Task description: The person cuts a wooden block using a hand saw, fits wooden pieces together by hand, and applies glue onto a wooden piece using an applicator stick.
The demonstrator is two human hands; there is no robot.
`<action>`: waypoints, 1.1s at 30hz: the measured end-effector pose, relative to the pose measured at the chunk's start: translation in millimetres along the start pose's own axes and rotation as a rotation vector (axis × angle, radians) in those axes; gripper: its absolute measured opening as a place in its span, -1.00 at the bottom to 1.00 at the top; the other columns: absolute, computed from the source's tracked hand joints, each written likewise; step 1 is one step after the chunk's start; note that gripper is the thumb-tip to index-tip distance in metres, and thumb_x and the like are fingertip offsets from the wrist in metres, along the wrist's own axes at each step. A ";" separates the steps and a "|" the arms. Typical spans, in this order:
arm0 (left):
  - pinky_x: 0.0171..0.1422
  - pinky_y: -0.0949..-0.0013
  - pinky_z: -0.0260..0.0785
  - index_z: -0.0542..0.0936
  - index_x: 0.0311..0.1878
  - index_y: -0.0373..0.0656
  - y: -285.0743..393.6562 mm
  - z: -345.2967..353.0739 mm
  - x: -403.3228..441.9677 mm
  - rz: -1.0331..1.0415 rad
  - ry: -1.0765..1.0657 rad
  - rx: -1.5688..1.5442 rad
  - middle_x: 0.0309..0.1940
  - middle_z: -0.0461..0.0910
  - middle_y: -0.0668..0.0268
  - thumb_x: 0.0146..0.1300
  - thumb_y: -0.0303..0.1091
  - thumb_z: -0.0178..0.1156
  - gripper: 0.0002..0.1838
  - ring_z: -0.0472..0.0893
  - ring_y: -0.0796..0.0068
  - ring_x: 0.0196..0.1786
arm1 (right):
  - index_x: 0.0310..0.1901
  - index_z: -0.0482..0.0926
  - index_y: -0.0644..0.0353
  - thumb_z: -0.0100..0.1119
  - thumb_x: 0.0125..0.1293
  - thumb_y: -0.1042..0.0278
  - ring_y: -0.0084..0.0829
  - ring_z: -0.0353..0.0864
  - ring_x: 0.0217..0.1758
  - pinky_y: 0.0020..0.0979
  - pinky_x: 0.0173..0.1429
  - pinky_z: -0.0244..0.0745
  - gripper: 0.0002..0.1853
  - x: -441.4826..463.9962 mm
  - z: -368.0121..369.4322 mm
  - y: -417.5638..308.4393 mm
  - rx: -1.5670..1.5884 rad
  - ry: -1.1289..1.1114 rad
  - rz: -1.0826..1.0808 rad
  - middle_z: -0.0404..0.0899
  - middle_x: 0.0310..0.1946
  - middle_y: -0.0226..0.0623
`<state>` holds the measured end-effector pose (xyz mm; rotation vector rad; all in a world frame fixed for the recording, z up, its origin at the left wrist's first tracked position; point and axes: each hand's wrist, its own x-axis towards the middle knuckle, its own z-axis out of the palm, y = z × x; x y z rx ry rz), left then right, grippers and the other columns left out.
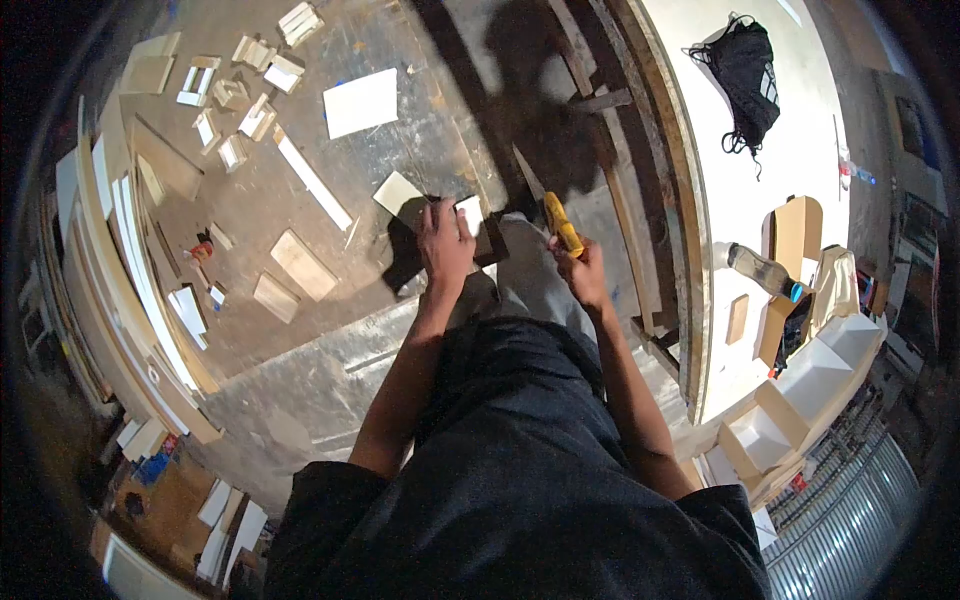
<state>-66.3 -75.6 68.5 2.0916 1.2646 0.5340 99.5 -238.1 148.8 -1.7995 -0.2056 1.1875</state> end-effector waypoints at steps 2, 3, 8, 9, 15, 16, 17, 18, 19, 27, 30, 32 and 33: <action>0.08 -0.07 0.43 0.44 0.24 -0.19 7.2 0.9 -1.7 -0.005 -0.110 -0.019 -0.03 0.48 -0.11 0.29 -0.39 0.25 -0.54 0.54 -0.21 0.03 | -0.30 0.57 0.18 0.33 0.39 0.19 -0.71 0.26 -0.56 -0.52 -0.48 0.12 -0.75 -8.0 -1.8 2.2 0.095 0.024 0.073 0.37 -0.58 -0.65; 0.08 -0.07 0.43 0.44 0.24 -0.19 9.9 -0.3 -4.5 -0.010 -0.108 -0.017 -0.03 0.48 -0.11 0.29 -0.39 0.25 -0.54 0.54 -0.21 0.03 | -0.32 0.56 0.15 0.33 0.40 0.16 -0.73 0.22 -0.58 -0.52 -0.50 0.07 -0.74 -8.5 -3.5 4.3 0.127 0.022 0.069 0.35 -0.59 -0.67; 0.25 -0.02 0.40 0.32 0.40 -0.18 6.3 8.4 -20.7 -0.004 -0.126 0.018 0.02 0.46 -0.11 0.15 -0.32 0.41 -0.25 0.49 -0.21 0.15 | -0.34 0.56 0.13 0.32 0.42 0.12 -0.75 0.20 -0.60 -0.52 -0.52 0.03 -0.72 -11.1 -7.2 5.4 0.172 0.021 0.057 0.33 -0.59 -0.69; 0.26 -0.02 0.40 0.33 0.38 -0.20 10.0 7.2 -21.5 -0.024 -0.101 0.065 0.00 0.47 -0.09 0.13 -0.32 0.43 -0.24 0.50 -0.20 0.15 | -0.34 0.56 0.13 0.32 0.42 0.12 -0.75 0.20 -0.60 -0.52 -0.52 0.03 -0.72 -11.7 -6.7 5.1 0.149 0.016 0.049 0.34 -0.60 -0.69; 0.08 0.00 0.42 0.41 0.27 -0.25 20.3 19.2 -7.9 -0.215 -0.059 -0.058 -0.14 0.53 0.00 0.07 -0.31 0.50 -0.29 0.56 -0.07 -0.03 | -0.36 0.55 0.14 0.31 0.42 0.12 -0.75 0.19 -0.59 -0.52 -0.51 0.01 -0.70 -13.3 -4.2 -4.6 0.114 0.006 0.038 0.34 -0.59 -0.69; 0.00 0.03 0.41 0.45 0.22 -0.27 21.8 19.9 -5.1 -0.195 -0.022 -0.051 -0.17 0.54 0.02 0.03 -0.31 0.54 -0.31 0.56 -0.03 -0.09 | -0.36 0.54 0.15 0.31 0.42 0.12 -0.75 0.19 -0.59 -0.53 -0.51 0.01 -0.70 -13.4 -4.1 -5.4 0.114 0.004 0.040 0.34 -0.59 -0.69; 0.00 0.03 0.41 0.45 0.22 -0.27 22.2 19.7 -1.5 -0.195 -0.021 -0.051 -0.17 0.54 0.02 0.03 -0.31 0.54 -0.31 0.56 -0.03 -0.09 | -0.36 0.54 0.15 0.31 0.42 0.12 -0.75 0.19 -0.59 -0.53 -0.51 0.01 -0.70 -14.0 -3.7 -6.0 0.114 0.002 0.040 0.34 -0.59 -0.69; 0.00 0.04 0.42 0.47 0.19 -0.28 21.8 20.6 2.3 -0.223 -0.025 -0.074 -0.18 0.54 0.04 0.02 -0.32 0.55 -0.33 0.57 -0.02 -0.10 | -0.35 0.54 0.16 0.30 0.43 0.13 -0.74 0.21 -0.58 -0.53 -0.50 0.03 -0.70 -14.4 -3.0 -7.9 0.112 -0.020 0.036 0.34 -0.58 -0.68; 0.01 0.05 0.42 0.49 0.17 -0.28 21.7 21.7 5.3 -0.252 -0.031 -0.099 -0.19 0.54 0.05 0.01 -0.33 0.56 -0.34 0.57 -0.01 -0.10 | -0.35 0.53 0.17 0.28 0.44 0.14 -0.74 0.22 -0.56 -0.53 -0.49 0.05 -0.70 -15.1 -2.8 -9.7 0.109 -0.041 0.034 0.35 -0.57 -0.67; -0.01 0.15 0.47 0.60 0.20 -0.23 -0.7 22.9 5.8 -0.115 0.004 -0.134 -0.10 0.64 0.04 0.29 -0.63 0.07 -0.59 0.63 0.12 -0.07 | -0.30 0.54 0.19 0.24 0.46 0.15 -0.70 0.28 -0.50 -0.53 -0.42 0.12 -0.72 -26.1 17.6 -35.4 0.212 -0.037 -0.018 0.38 -0.53 -0.62; 0.04 0.16 0.48 0.62 0.17 -0.26 -14.4 22.6 8.9 -0.173 -0.045 -0.260 -0.04 0.66 0.01 0.26 -0.64 0.07 -0.59 0.66 0.15 -0.01 | -0.29 0.55 0.19 0.24 0.46 0.15 -0.70 0.28 -0.50 -0.53 -0.43 0.12 -0.72 -29.1 23.1 -33.1 0.256 -0.028 -0.029 0.38 -0.53 -0.63; 0.04 0.17 0.48 0.62 0.16 -0.27 13.8 0.1 17.5 -0.302 -0.108 -0.286 -0.04 0.68 0.01 0.23 -0.66 0.07 -0.58 0.68 0.13 0.01 | -0.29 0.55 0.20 0.24 0.47 0.16 -0.70 0.27 -0.50 -0.53 -0.43 0.11 -0.73 -30.6 27.6 -30.9 0.264 -0.019 -0.038 0.38 -0.53 -0.63; 0.05 0.18 0.49 0.62 0.15 -0.28 23.3 -9.5 20.6 -0.431 -0.171 -0.309 -0.03 0.69 0.01 0.20 -0.67 0.07 -0.57 0.69 0.12 0.02 | -0.28 0.55 0.20 0.23 0.47 0.17 -0.71 0.26 -0.50 -0.53 -0.43 0.11 -0.73 -32.0 31.1 -29.3 0.276 -0.025 -0.036 0.37 -0.53 -0.63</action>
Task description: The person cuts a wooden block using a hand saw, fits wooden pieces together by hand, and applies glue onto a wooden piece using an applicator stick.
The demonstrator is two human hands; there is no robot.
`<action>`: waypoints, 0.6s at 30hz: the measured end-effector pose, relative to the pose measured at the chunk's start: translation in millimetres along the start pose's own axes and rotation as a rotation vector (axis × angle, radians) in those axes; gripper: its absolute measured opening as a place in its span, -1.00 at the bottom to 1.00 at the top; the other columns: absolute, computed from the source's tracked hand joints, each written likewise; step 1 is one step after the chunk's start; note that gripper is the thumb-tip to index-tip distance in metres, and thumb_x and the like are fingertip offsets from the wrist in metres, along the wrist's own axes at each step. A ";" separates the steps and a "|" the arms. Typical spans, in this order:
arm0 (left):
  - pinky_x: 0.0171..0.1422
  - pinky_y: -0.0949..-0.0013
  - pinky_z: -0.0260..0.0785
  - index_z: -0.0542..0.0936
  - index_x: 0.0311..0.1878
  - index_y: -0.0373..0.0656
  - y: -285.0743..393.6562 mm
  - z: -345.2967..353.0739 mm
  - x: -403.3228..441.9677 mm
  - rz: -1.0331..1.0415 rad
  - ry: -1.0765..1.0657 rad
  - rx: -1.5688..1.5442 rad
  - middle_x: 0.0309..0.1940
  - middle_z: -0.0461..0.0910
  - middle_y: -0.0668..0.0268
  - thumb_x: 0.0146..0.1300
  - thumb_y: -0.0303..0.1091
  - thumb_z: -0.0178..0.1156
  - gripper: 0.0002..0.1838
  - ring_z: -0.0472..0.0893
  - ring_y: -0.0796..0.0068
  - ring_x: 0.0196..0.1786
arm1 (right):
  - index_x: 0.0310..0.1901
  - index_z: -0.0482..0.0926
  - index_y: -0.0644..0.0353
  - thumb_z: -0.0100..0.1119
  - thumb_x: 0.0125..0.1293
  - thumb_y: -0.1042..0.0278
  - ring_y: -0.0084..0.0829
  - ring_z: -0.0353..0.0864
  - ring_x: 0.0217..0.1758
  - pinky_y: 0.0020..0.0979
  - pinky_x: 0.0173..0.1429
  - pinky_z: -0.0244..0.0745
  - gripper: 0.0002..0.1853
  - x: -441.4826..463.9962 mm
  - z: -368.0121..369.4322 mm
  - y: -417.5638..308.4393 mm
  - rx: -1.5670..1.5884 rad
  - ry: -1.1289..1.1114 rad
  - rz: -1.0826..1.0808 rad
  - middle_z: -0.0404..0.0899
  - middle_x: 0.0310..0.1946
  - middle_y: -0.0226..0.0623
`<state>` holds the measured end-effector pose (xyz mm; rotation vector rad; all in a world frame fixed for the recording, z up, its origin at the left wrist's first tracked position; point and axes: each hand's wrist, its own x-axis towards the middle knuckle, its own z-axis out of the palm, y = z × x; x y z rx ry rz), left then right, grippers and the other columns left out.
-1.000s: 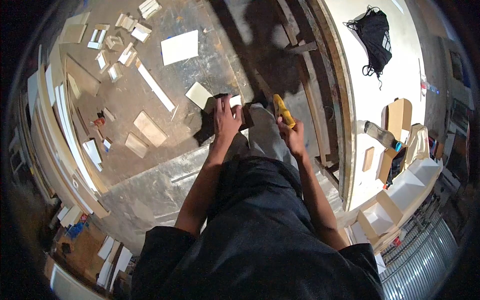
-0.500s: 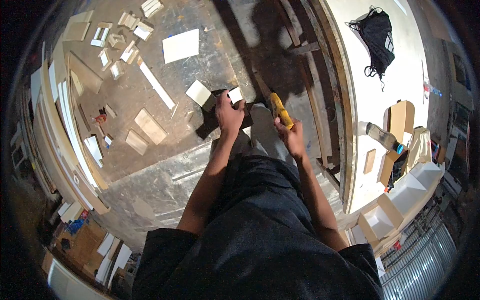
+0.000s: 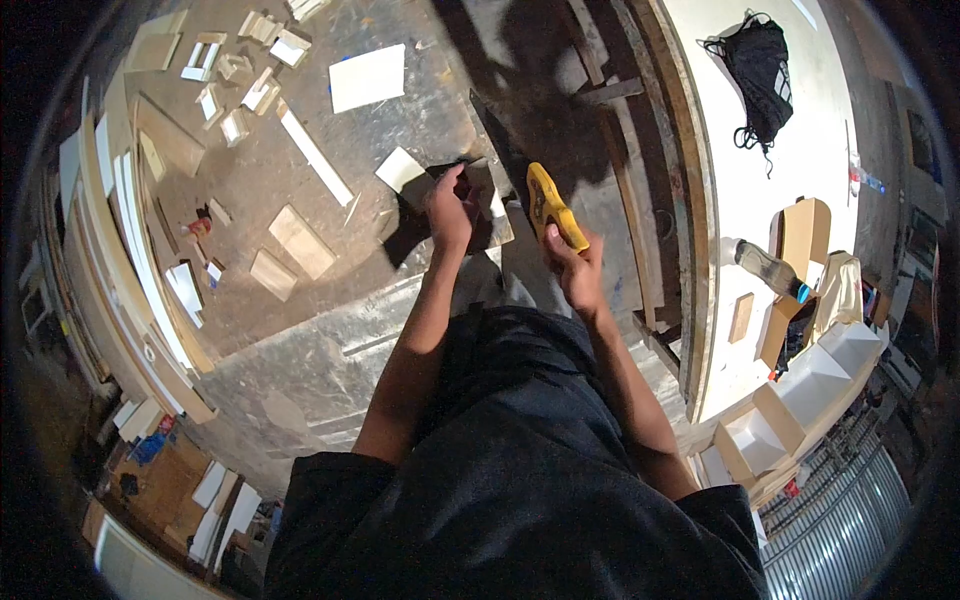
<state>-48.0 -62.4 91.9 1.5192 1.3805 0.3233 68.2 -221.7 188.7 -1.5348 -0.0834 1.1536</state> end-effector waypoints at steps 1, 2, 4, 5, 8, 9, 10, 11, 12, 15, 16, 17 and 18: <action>0.05 0.18 0.49 0.62 0.15 -0.28 -16.5 5.1 4.4 -0.001 0.001 -0.001 -0.03 0.69 0.01 0.20 -0.67 0.07 -0.57 0.69 0.12 0.02 | -0.27 0.54 0.20 0.23 0.47 0.18 -0.71 0.26 -0.50 -0.53 -0.43 0.10 -0.74 -1.0 2.1 2.3 0.012 -0.006 0.003 0.37 -0.53 -0.63; 0.02 0.22 0.49 0.62 0.13 -0.29 -34.6 12.5 10.7 0.125 0.058 0.013 -0.07 0.70 0.01 0.18 -0.69 0.07 -0.57 0.70 0.11 0.00 | -0.27 0.54 0.20 0.23 0.47 0.18 -0.71 0.26 -0.50 -0.53 -0.43 0.10 -0.74 -1.9 2.8 6.1 0.010 -0.007 0.004 0.37 -0.53 -0.63; -0.01 0.25 0.50 0.62 0.11 -0.30 -40.8 13.7 19.2 0.250 0.116 0.024 -0.11 0.72 0.01 0.16 -0.70 0.07 -0.58 0.72 0.10 -0.02 | -0.23 0.53 0.19 0.23 0.47 0.16 -0.69 0.29 -0.51 -0.55 -0.44 0.13 -0.74 -2.7 6.1 10.4 -0.023 -0.057 -0.055 0.42 -0.46 -0.56; -0.03 0.26 0.50 0.62 0.09 -0.31 -43.8 13.9 22.8 0.252 0.063 0.049 -0.13 0.72 0.01 0.16 -0.71 0.06 -0.59 0.72 0.09 -0.05 | -0.23 0.53 0.19 0.23 0.47 0.16 -0.69 0.29 -0.51 -0.55 -0.44 0.13 -0.74 -3.9 7.1 12.3 -0.025 -0.057 -0.056 0.42 -0.46 -0.56; -0.05 0.25 0.51 0.64 0.03 -0.31 -38.1 12.3 23.5 0.257 0.045 0.062 -0.17 0.72 -0.01 0.16 -0.68 0.10 -0.64 0.73 0.10 -0.09 | -0.23 0.53 0.19 0.24 0.47 0.17 -0.69 0.29 -0.51 -0.56 -0.45 0.13 -0.75 -10.8 16.8 4.7 -0.030 -0.048 -0.054 0.41 -0.48 -0.56; -0.05 0.23 0.51 0.66 0.00 -0.30 -38.9 13.3 23.3 0.260 0.079 0.055 -0.18 0.72 -0.02 0.17 -0.65 0.13 -0.68 0.74 0.12 -0.09 | -0.24 0.53 0.19 0.24 0.47 0.17 -0.70 0.29 -0.51 -0.56 -0.45 0.12 -0.75 -13.5 21.6 0.8 -0.018 -0.021 -0.048 0.40 -0.48 -0.56; -0.05 0.23 0.51 0.66 0.00 -0.30 -39.6 14.2 24.3 0.258 0.080 0.053 -0.18 0.72 -0.02 0.17 -0.65 0.13 -0.68 0.74 0.12 -0.09 | -0.24 0.53 0.19 0.25 0.46 0.18 -0.70 0.29 -0.51 -0.56 -0.45 0.12 -0.75 -14.9 25.1 -0.7 -0.005 0.007 -0.042 0.40 -0.48 -0.57; -0.05 0.22 0.51 0.67 -0.03 -0.29 -40.1 15.0 26.3 0.231 0.045 -0.001 -0.21 0.73 -0.01 0.18 -0.59 0.16 -0.72 0.74 0.13 -0.11 | -0.24 0.53 0.19 0.25 0.46 0.18 -0.70 0.29 -0.51 -0.56 -0.45 0.12 -0.75 -14.5 26.2 1.6 -0.008 0.006 -0.042 0.40 -0.48 -0.57; -0.05 0.21 0.51 0.69 -0.06 -0.27 -37.0 13.7 26.6 0.203 0.009 -0.055 -0.23 0.73 0.01 0.20 -0.54 0.20 -0.75 0.74 0.15 -0.13 | -0.24 0.53 0.19 0.25 0.46 0.19 -0.70 0.28 -0.52 -0.56 -0.46 0.11 -0.76 -14.1 26.4 5.0 -0.040 0.002 -0.055 0.39 -0.49 -0.57; -0.07 0.21 0.51 0.71 -0.10 -0.25 -30.6 10.1 25.7 0.244 0.025 -0.027 -0.26 0.74 0.04 0.20 -0.44 0.27 -0.79 0.74 0.19 -0.17 | -0.24 0.53 0.20 0.24 0.47 0.20 -0.71 0.26 -0.53 -0.56 -0.46 0.11 -0.76 -14.2 27.6 9.5 -0.124 0.002 -0.073 0.38 -0.51 -0.58; -0.07 0.21 0.51 0.71 -0.10 -0.25 -30.5 9.5 25.9 0.245 0.025 -0.030 -0.26 0.74 0.04 0.20 -0.44 0.27 -0.79 0.74 0.19 -0.17 | -0.24 0.52 0.20 0.23 0.47 0.20 -0.71 0.26 -0.53 -0.56 -0.46 0.10 -0.76 -14.1 29.2 8.7 -0.173 0.005 -0.081 0.37 -0.52 -0.59; -0.07 0.21 0.51 0.71 -0.12 -0.26 -30.5 8.8 26.0 0.260 0.021 -0.017 -0.26 0.75 0.05 0.20 -0.43 0.28 -0.79 0.74 0.21 -0.18 | -0.24 0.52 0.20 0.23 0.47 0.20 -0.71 0.26 -0.53 -0.56 -0.46 0.10 -0.76 -14.6 30.8 7.4 -0.177 0.007 -0.082 0.37 -0.52 -0.59; -0.08 0.21 0.51 0.72 -0.13 -0.26 -26.4 6.3 24.9 0.275 0.018 -0.002 -0.25 0.75 0.06 0.20 -0.41 0.29 -0.80 0.74 0.22 -0.19 | -0.25 0.52 0.21 0.23 0.47 0.20 -0.71 0.25 -0.53 -0.56 -0.47 0.10 -0.76 -16.1 34.8 1.2 -0.193 0.009 -0.067 0.36 -0.53 -0.60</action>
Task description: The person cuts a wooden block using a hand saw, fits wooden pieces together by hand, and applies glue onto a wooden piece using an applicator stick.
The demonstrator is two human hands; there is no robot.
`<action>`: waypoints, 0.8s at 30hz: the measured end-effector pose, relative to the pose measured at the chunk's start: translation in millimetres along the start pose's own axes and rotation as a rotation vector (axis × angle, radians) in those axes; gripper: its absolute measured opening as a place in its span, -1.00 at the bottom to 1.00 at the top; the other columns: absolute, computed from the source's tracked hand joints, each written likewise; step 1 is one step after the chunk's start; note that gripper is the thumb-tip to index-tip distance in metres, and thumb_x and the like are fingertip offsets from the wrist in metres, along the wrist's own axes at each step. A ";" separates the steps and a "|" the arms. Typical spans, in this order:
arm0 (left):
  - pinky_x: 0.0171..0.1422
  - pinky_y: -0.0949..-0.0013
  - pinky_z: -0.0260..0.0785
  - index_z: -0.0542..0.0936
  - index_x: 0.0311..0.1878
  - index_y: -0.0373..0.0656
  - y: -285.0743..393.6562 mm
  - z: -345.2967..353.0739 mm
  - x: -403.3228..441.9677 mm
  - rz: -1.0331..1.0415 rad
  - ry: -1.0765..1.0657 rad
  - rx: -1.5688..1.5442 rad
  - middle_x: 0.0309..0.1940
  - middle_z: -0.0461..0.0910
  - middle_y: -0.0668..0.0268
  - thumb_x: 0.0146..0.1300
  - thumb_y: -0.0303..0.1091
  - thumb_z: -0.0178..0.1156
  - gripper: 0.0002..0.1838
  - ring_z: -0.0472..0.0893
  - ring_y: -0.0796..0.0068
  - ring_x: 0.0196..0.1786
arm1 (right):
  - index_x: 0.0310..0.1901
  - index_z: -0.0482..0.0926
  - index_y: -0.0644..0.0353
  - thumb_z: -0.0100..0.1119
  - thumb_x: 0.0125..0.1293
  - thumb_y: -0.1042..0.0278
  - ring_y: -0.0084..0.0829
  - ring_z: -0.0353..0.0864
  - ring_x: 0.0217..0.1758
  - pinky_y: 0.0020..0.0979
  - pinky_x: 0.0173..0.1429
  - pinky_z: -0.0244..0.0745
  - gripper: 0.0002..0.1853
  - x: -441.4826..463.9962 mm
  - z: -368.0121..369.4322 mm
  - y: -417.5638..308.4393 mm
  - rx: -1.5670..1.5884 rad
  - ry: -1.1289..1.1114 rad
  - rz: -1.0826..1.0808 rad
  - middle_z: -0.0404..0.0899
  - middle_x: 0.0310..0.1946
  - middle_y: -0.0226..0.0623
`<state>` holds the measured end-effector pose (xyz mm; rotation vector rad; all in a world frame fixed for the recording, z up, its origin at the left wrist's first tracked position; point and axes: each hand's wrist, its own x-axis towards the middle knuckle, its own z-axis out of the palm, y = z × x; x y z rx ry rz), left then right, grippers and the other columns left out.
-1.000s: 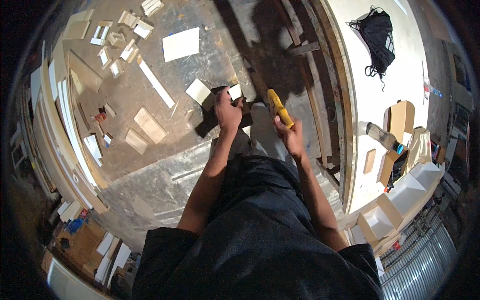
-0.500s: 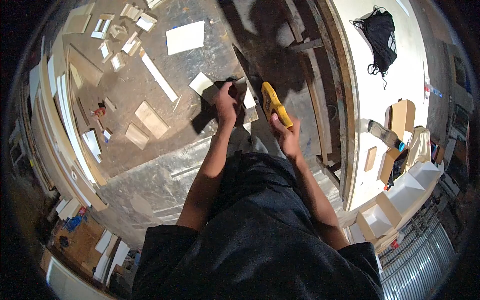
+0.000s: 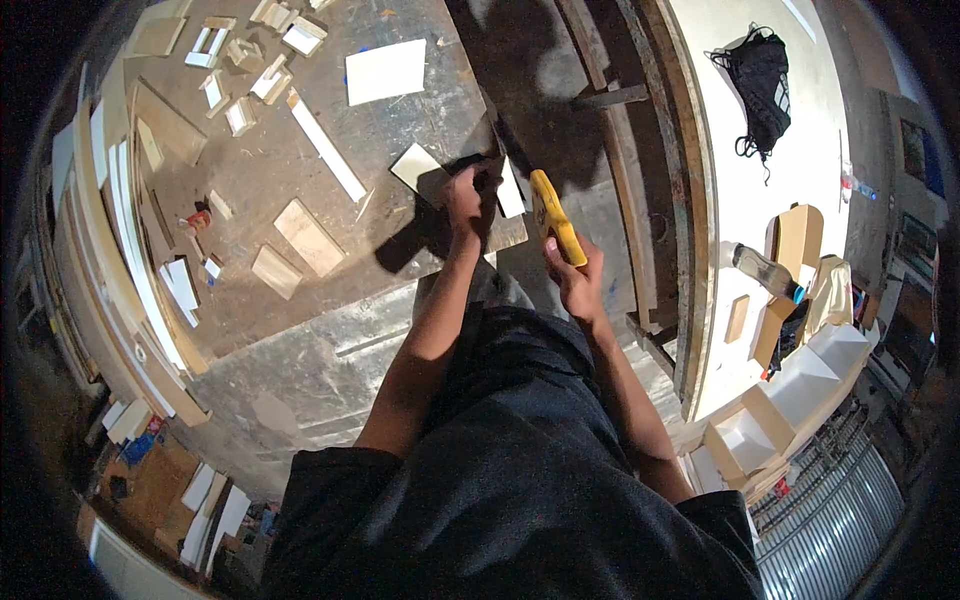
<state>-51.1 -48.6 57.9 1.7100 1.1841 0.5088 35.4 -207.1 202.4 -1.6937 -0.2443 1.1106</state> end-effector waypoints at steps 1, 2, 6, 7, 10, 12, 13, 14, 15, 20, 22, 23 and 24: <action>-0.08 0.21 0.51 0.72 -0.13 -0.26 4.3 -2.8 -0.7 0.002 -0.001 -0.003 -0.25 0.75 0.06 0.20 -0.41 0.29 -0.80 0.74 0.22 -0.19 | -0.25 0.52 0.21 0.22 0.48 0.20 -0.72 0.24 -0.54 -0.55 -0.48 0.09 -0.75 -0.9 2.0 -4.1 -0.015 0.001 0.014 0.35 -0.54 -0.60; -0.08 0.23 0.51 0.72 -0.14 -0.26 8.9 -5.8 -2.8 -0.099 -0.046 -0.041 -0.26 0.75 0.08 0.19 -0.38 0.30 -0.79 0.74 0.25 -0.20 | -0.25 0.52 0.21 0.22 0.48 0.20 -0.72 0.24 -0.54 -0.55 -0.48 0.09 -0.75 -0.9 2.7 -5.3 -0.017 0.004 0.014 0.35 -0.54 -0.60; -0.10 0.27 0.52 0.73 -0.14 -0.26 0.8 0.2 -4.3 -0.112 -0.034 -0.268 -0.32 0.76 0.13 0.18 -0.40 0.30 -0.79 0.74 0.33 -0.25 | -0.27 0.53 0.25 0.24 0.45 0.19 -0.70 0.24 -0.54 -0.52 -0.47 0.09 -0.72 10.2 1.4 -14.6 -0.135 -0.031 0.035 0.35 -0.57 -0.60; -0.10 0.27 0.52 0.73 -0.14 -0.26 -2.3 0.3 -3.7 -0.110 -0.031 -0.268 -0.32 0.76 0.13 0.18 -0.40 0.30 -0.79 0.74 0.33 -0.25 | -0.28 0.56 0.28 0.24 0.44 0.19 -0.69 0.26 -0.53 -0.49 -0.45 0.11 -0.72 14.4 2.0 -18.6 -0.180 -0.048 0.018 0.35 -0.60 -0.58; -0.10 0.30 0.53 0.75 -0.15 -0.24 -21.7 7.7 -0.7 -0.040 -0.037 -0.184 -0.34 0.76 0.15 0.12 -0.47 0.35 -0.79 0.74 0.34 -0.27 | -0.35 0.53 0.25 0.23 0.43 0.21 -0.68 0.27 -0.55 -0.47 -0.48 0.11 -0.71 28.2 10.6 -32.8 -0.234 -0.058 0.005 0.37 -0.60 -0.58; -0.10 0.30 0.53 0.76 -0.16 -0.21 -31.5 14.5 2.3 0.214 0.055 -0.056 -0.35 0.76 0.15 0.05 -0.50 0.39 -0.77 0.74 0.33 -0.28 | -0.35 0.54 0.25 0.23 0.43 0.21 -0.67 0.27 -0.55 -0.46 -0.47 0.12 -0.72 41.3 16.9 -44.8 -0.160 -0.041 0.022 0.37 -0.60 -0.58; -0.11 0.30 0.53 0.76 -0.17 -0.20 -26.7 13.2 1.4 0.297 0.086 -0.013 -0.35 0.76 0.16 0.03 -0.51 0.40 -0.76 0.74 0.33 -0.29 | -0.34 0.55 0.25 0.23 0.43 0.21 -0.66 0.28 -0.55 -0.46 -0.46 0.14 -0.73 44.2 17.7 -48.1 -0.088 -0.027 0.041 0.38 -0.60 -0.58; -0.10 0.29 0.54 0.76 -0.17 -0.19 -21.4 13.3 4.4 0.158 0.073 -0.071 -0.34 0.76 0.15 0.01 -0.50 0.42 -0.75 0.74 0.31 -0.28 | -0.34 0.55 0.25 0.23 0.43 0.21 -0.66 0.28 -0.55 -0.46 -0.46 0.14 -0.73 48.8 13.8 -49.9 -0.091 -0.025 0.032 0.38 -0.60 -0.58; -0.10 0.28 0.54 0.77 -0.18 -0.18 -18.2 14.3 3.2 0.015 0.054 -0.127 -0.33 0.77 0.14 -0.02 -0.49 0.44 -0.74 0.75 0.30 -0.27 | -0.33 0.55 0.25 0.22 0.42 0.22 -0.65 0.29 -0.53 -0.46 -0.44 0.16 -0.74 49.9 7.0 -50.0 -0.124 -0.074 0.046 0.39 -0.59 -0.58; -0.06 0.25 0.54 0.76 -0.20 -0.20 -4.1 0.1 5.6 0.056 0.026 0.095 -0.29 0.77 0.12 -0.05 -0.46 0.48 -0.73 0.75 0.26 -0.21 | -0.30 0.57 0.27 0.20 0.42 0.24 -0.64 0.35 -0.47 -0.46 -0.40 0.21 -0.75 29.1 11.7 -52.8 -0.368 -0.089 -0.092 0.42 -0.54 -0.55; -0.04 0.24 0.54 0.76 -0.21 -0.20 -1.2 0.3 3.9 -0.116 -0.030 0.055 -0.27 0.77 0.12 -0.06 -0.44 0.49 -0.72 0.75 0.24 -0.19 | -0.26 0.56 0.24 0.18 0.41 0.31 -0.70 0.27 -0.55 -0.53 -0.47 0.13 -0.83 20.9 12.0 -51.7 -0.276 -0.089 -0.083 0.38 -0.56 -0.60; -0.04 0.24 0.53 0.75 -0.21 -0.19 -3.5 2.9 3.9 -0.120 0.000 0.006 -0.28 0.76 0.12 -0.07 -0.43 0.50 -0.72 0.75 0.23 -0.19 | -0.25 0.56 0.26 0.18 0.39 0.34 -0.70 0.28 -0.55 -0.53 -0.47 0.13 -0.85 22.1 7.6 -43.3 -0.210 -0.082 -0.043 0.39 -0.55 -0.58; -0.04 0.23 0.52 0.74 -0.22 -0.19 -12.3 8.2 2.9 -0.125 0.030 -0.042 -0.28 0.76 0.12 -0.07 -0.42 0.51 -0.72 0.74 0.22 -0.19 | -0.25 0.56 0.27 0.17 0.37 0.36 -0.70 0.28 -0.55 -0.53 -0.47 0.13 -0.86 24.0 5.9 -38.5 -0.144 -0.076 -0.001 0.40 -0.55 -0.57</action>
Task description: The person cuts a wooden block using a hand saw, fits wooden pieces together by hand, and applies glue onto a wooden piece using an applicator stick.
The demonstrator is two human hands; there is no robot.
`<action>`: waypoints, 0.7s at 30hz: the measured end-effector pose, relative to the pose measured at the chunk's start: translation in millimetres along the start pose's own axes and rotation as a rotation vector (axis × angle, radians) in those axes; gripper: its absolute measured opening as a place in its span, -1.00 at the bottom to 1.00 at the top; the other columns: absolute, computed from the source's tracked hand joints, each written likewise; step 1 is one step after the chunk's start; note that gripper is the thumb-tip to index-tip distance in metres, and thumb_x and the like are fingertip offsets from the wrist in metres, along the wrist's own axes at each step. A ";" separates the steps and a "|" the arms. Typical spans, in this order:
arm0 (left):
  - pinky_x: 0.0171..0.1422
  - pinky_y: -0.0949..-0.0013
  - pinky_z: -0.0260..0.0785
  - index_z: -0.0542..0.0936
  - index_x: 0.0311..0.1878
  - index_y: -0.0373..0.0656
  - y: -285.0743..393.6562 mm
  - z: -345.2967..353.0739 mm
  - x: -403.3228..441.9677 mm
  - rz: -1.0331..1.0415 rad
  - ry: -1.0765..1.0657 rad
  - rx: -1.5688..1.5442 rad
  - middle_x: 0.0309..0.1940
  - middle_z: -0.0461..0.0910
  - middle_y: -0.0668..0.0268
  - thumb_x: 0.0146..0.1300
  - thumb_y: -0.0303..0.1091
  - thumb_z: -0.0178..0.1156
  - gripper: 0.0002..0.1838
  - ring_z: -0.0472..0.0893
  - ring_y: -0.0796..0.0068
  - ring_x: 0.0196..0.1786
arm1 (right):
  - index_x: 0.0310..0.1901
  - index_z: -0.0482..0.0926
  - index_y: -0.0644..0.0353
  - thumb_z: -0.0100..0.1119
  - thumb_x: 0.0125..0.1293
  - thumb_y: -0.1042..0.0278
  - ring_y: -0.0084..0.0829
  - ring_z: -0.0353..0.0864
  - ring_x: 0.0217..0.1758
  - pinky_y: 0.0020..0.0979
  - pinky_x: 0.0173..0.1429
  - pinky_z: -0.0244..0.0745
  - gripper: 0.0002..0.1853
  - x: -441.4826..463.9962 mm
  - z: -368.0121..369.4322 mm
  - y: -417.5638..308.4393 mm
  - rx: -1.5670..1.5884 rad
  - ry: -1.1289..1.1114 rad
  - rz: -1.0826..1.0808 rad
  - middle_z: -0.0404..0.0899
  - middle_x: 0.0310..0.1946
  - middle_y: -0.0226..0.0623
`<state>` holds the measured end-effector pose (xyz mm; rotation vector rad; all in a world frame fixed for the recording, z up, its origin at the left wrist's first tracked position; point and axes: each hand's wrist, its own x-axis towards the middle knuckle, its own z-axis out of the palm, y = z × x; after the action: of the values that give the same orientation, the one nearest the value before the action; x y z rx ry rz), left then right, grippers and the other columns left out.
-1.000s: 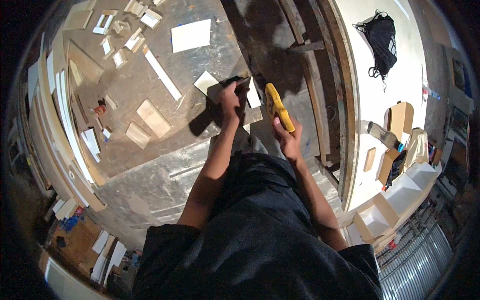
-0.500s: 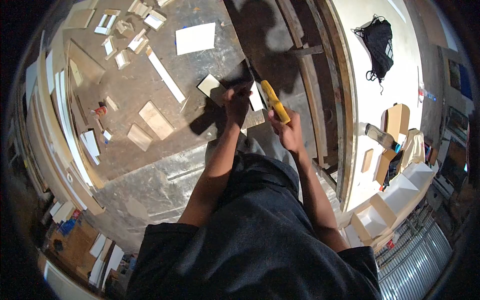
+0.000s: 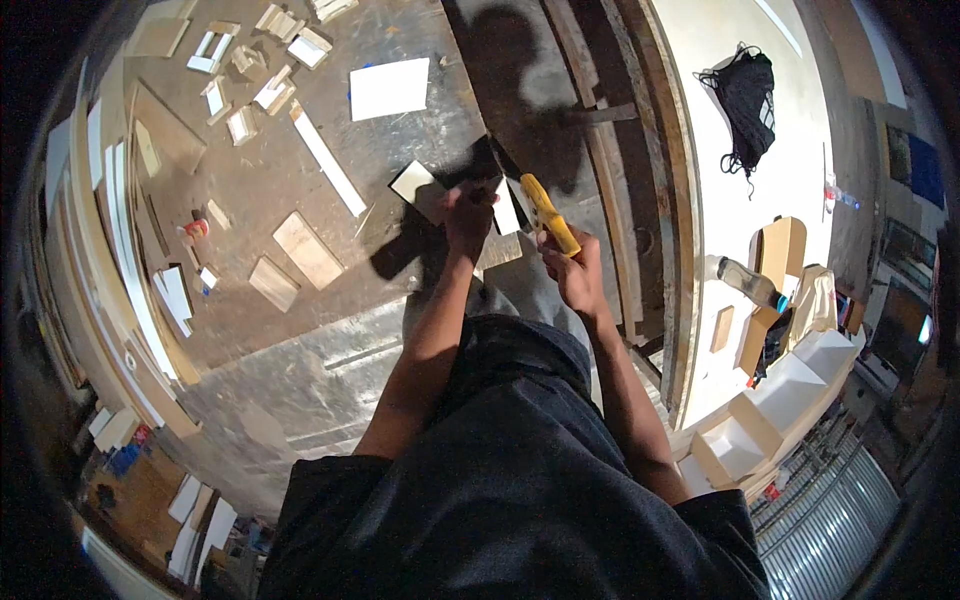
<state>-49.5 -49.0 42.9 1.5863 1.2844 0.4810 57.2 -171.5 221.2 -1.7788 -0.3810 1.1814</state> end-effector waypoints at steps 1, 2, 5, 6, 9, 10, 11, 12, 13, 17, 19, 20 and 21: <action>-0.04 0.23 0.52 0.74 -0.22 -0.19 -14.7 7.3 -1.3 -0.009 0.004 0.000 -0.28 0.76 0.12 -0.07 -0.42 0.51 -0.72 0.74 0.22 -0.19 | -0.26 0.56 0.28 0.16 0.33 0.38 -0.70 0.28 -0.54 -0.54 -0.47 0.14 -0.87 1.2 1.8 0.5 -0.014 -0.001 -0.008 0.40 -0.55 -0.56; -0.05 0.22 0.52 0.74 -0.23 -0.18 -28.7 15.1 -1.3 0.025 0.061 -0.083 -0.31 0.76 0.13 -0.07 -0.42 0.51 -0.72 0.74 0.21 -0.20 | -0.26 0.56 0.28 0.16 0.33 0.38 -0.70 0.28 -0.54 -0.54 -0.47 0.14 -0.87 3.3 3.4 0.5 -0.016 -0.009 -0.003 0.40 -0.55 -0.56; -0.07 0.20 0.53 0.73 -0.24 -0.18 -29.1 12.6 1.9 0.088 0.085 -0.058 -0.34 0.75 0.14 -0.07 -0.42 0.51 -0.73 0.73 0.19 -0.24 | -0.35 0.53 0.26 0.23 0.40 0.27 -0.68 0.30 -0.54 -0.48 -0.46 0.16 -0.76 10.6 8.4 -4.0 -0.105 0.015 0.016 0.40 -0.59 -0.57; -0.09 0.19 0.53 0.73 -0.25 -0.18 -25.8 11.6 4.1 0.122 0.051 0.044 -0.34 0.74 0.15 -0.07 -0.43 0.51 -0.74 0.73 0.19 -0.26 | -0.36 0.52 0.25 0.22 0.41 0.26 -0.67 0.29 -0.55 -0.47 -0.47 0.15 -0.75 12.9 9.1 -6.6 -0.072 0.001 0.032 0.39 -0.60 -0.57; -0.11 0.22 0.52 0.73 -0.26 -0.17 -19.1 6.0 6.0 0.130 -0.023 0.023 -0.33 0.74 0.17 -0.07 -0.44 0.51 -0.75 0.71 0.21 -0.29 | -0.38 0.51 0.23 0.21 0.43 0.23 -0.67 0.29 -0.57 -0.47 -0.49 0.14 -0.72 19.6 4.9 -15.0 -0.016 -0.046 0.043 0.38 -0.61 -0.57; -0.11 0.22 0.52 0.73 -0.26 -0.17 -17.6 5.5 5.7 0.131 -0.026 0.024 -0.33 0.74 0.17 -0.07 -0.44 0.51 -0.75 0.71 0.21 -0.29 | -0.39 0.51 0.21 0.20 0.44 0.21 -0.67 0.28 -0.58 -0.47 -0.50 0.12 -0.71 23.8 1.6 -16.9 0.005 -0.078 0.036 0.38 -0.61 -0.56; -0.12 0.24 0.52 0.73 -0.26 -0.20 -15.2 5.7 3.2 0.127 -0.029 0.057 -0.31 0.74 0.15 -0.03 -0.44 0.48 -0.78 0.71 0.21 -0.30 | -0.35 0.54 0.26 0.23 0.40 0.14 -0.57 0.32 -0.57 -0.40 -0.46 0.23 -0.68 30.1 -2.3 -17.6 -0.031 -0.103 0.041 0.39 -0.62 -0.52; -0.13 0.25 0.52 0.73 -0.26 -0.23 -10.9 7.8 4.8 0.131 -0.031 0.086 -0.30 0.74 0.13 0.02 -0.45 0.45 -0.81 0.70 0.21 -0.30 | -0.35 0.54 0.26 0.23 0.40 0.14 -0.57 0.32 -0.57 -0.40 -0.46 0.23 -0.68 45.1 -4.3 -3.2 -0.030 -0.093 0.036 0.39 -0.62 -0.52; -0.13 0.25 0.52 0.73 -0.26 -0.23 -2.7 6.2 2.3 0.140 -0.042 0.084 -0.30 0.74 0.13 0.02 -0.45 0.45 -0.81 0.70 0.21 -0.30 | -0.32 0.56 0.30 0.22 0.35 0.16 -0.50 0.38 -0.53 -0.33 -0.41 0.30 -0.69 62.2 -3.4 26.7 -0.113 -0.083 -0.067 0.43 -0.61 -0.46; -0.11 0.30 0.51 0.71 -0.21 -0.37 13.5 -5.6 12.1 -0.174 0.016 -0.651 -0.32 0.74 0.06 0.15 -0.50 0.28 -0.83 0.71 0.29 -0.29 | -0.26 0.62 0.38 0.14 0.21 0.28 -0.40 0.53 -0.36 -0.20 -0.25 0.43 -0.72 102.0 12.1 47.3 -0.270 -0.097 0.009 0.62 -0.48 -0.24; -0.10 0.32 0.52 0.71 -0.15 -0.37 -1.0 1.5 8.9 0.084 0.195 0.160 -0.28 0.75 0.02 0.15 -0.59 0.22 -0.80 0.75 0.33 -0.22 | -0.34 0.62 0.29 0.23 0.33 0.27 -0.65 0.32 -0.55 -0.46 -0.47 0.17 -0.77 97.2 -6.9 59.9 0.028 0.027 0.011 0.42 -0.61 -0.54; -0.10 0.32 0.52 0.71 -0.15 -0.37 -9.6 2.8 2.4 0.074 0.192 0.163 -0.28 0.75 0.02 0.15 -0.59 0.22 -0.80 0.75 0.33 -0.22 | -0.33 0.63 0.29 0.24 0.34 0.29 -0.67 0.31 -0.55 -0.48 -0.47 0.15 -0.78 83.8 -13.8 37.0 0.132 0.062 0.099 0.41 -0.61 -0.55; -0.11 0.32 0.52 0.72 -0.13 -0.36 -5.2 -0.7 2.0 0.022 0.080 0.076 -0.26 0.75 0.00 0.14 -0.61 0.24 -0.78 0.75 0.31 -0.20 | -0.33 0.63 0.29 0.24 0.34 0.29 -0.67 0.31 -0.55 -0.48 -0.47 0.15 -0.78 82.0 -24.6 39.1 0.129 0.057 0.095 0.41 -0.61 -0.55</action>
<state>-52.0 -47.2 38.2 1.6603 1.3610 0.5198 109.2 -149.2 145.9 -1.7291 -0.1842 1.1919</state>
